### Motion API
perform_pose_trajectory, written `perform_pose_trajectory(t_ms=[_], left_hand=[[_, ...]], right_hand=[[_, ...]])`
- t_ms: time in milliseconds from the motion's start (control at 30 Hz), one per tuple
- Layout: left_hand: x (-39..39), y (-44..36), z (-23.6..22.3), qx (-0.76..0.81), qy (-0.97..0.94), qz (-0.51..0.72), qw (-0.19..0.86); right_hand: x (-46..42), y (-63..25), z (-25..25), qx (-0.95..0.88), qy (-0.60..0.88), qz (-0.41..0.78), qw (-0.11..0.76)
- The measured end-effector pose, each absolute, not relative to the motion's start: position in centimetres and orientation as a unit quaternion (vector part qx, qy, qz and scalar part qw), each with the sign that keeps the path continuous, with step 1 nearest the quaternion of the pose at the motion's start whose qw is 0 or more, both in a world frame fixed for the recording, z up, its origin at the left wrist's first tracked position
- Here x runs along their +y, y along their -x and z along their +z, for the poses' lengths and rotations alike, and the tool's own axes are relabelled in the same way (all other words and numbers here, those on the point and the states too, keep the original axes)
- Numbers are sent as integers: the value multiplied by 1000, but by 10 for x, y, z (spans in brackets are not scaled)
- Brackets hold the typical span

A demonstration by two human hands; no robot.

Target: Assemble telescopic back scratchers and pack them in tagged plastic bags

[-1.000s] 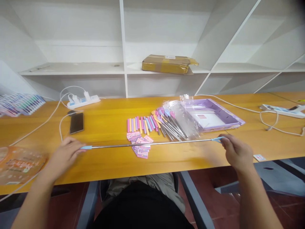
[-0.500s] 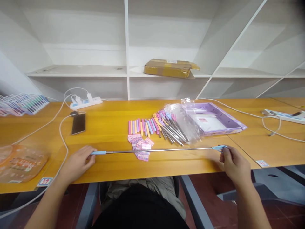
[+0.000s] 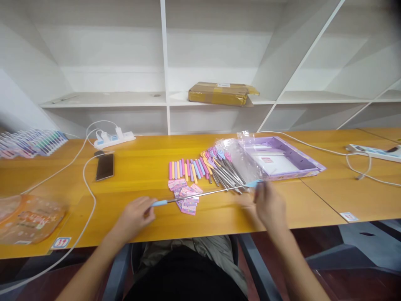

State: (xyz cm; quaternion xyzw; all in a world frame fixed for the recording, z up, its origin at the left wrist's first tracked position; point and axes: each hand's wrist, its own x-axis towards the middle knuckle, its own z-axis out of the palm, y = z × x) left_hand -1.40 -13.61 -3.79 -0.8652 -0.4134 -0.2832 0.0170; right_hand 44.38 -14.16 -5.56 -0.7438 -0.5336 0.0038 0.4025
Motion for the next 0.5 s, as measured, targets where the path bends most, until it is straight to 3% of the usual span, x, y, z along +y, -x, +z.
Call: perform_pose_trajectory(t_ms=[200, 500], left_hand=[[-145, -57, -68, -416, 851, -313, -68], [-140, -50, -61, -458, 846, -251, -110]], right_hand=[[-156, -325, -86, -683, 598, 23, 418], [-165, -330, -77, -706, 589, 196, 340]])
